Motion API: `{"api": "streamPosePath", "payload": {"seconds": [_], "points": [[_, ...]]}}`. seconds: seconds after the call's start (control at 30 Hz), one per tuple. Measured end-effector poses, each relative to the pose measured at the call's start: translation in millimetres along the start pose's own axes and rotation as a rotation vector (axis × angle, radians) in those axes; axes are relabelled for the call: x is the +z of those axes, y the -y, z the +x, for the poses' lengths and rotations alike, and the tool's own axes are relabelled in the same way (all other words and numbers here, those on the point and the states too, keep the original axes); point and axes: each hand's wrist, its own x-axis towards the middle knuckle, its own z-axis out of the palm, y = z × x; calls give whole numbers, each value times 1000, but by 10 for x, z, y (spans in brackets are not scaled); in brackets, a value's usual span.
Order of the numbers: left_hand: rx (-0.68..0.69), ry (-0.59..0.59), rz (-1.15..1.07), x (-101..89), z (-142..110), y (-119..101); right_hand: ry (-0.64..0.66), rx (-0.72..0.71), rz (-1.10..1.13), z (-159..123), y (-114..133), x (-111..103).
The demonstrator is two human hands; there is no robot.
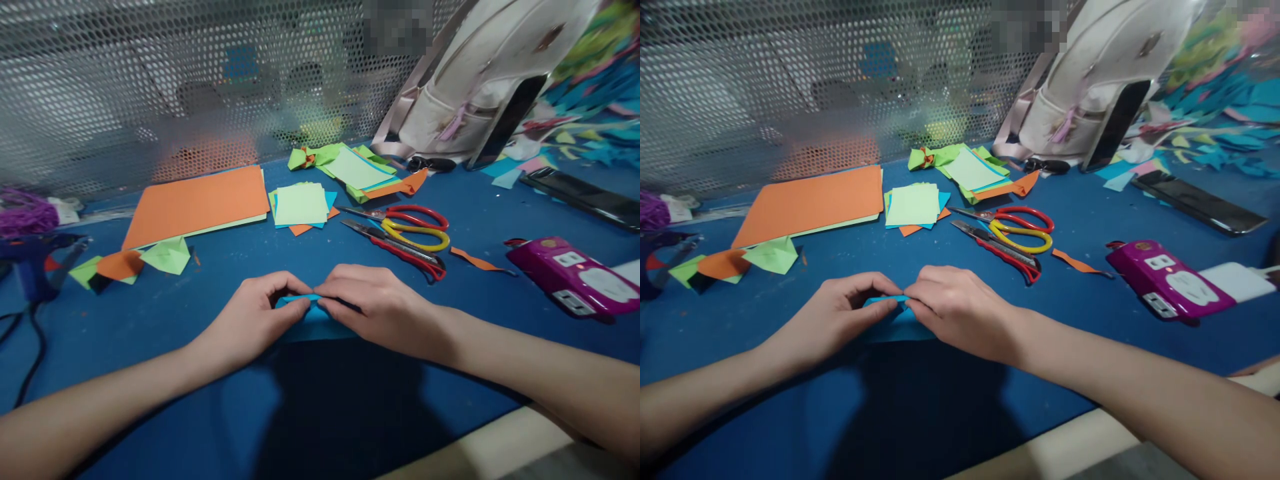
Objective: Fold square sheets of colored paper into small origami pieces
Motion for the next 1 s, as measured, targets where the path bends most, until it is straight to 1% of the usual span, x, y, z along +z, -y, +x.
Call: {"api": "streamPosePath", "payload": {"seconds": [0.17,0.3,0.6,1.0], "points": [[17,-21,41,20,-5,17,11,-19,-34,-7,3,17],[55,-45,68,35,-2,34,17,-41,-59,-10,-2,27],[73,-41,61,28,-19,68,29,-82,-91,-20,-4,28],[124,-37,53,32,-15,84,10,-87,-99,-24,-20,48]]}}
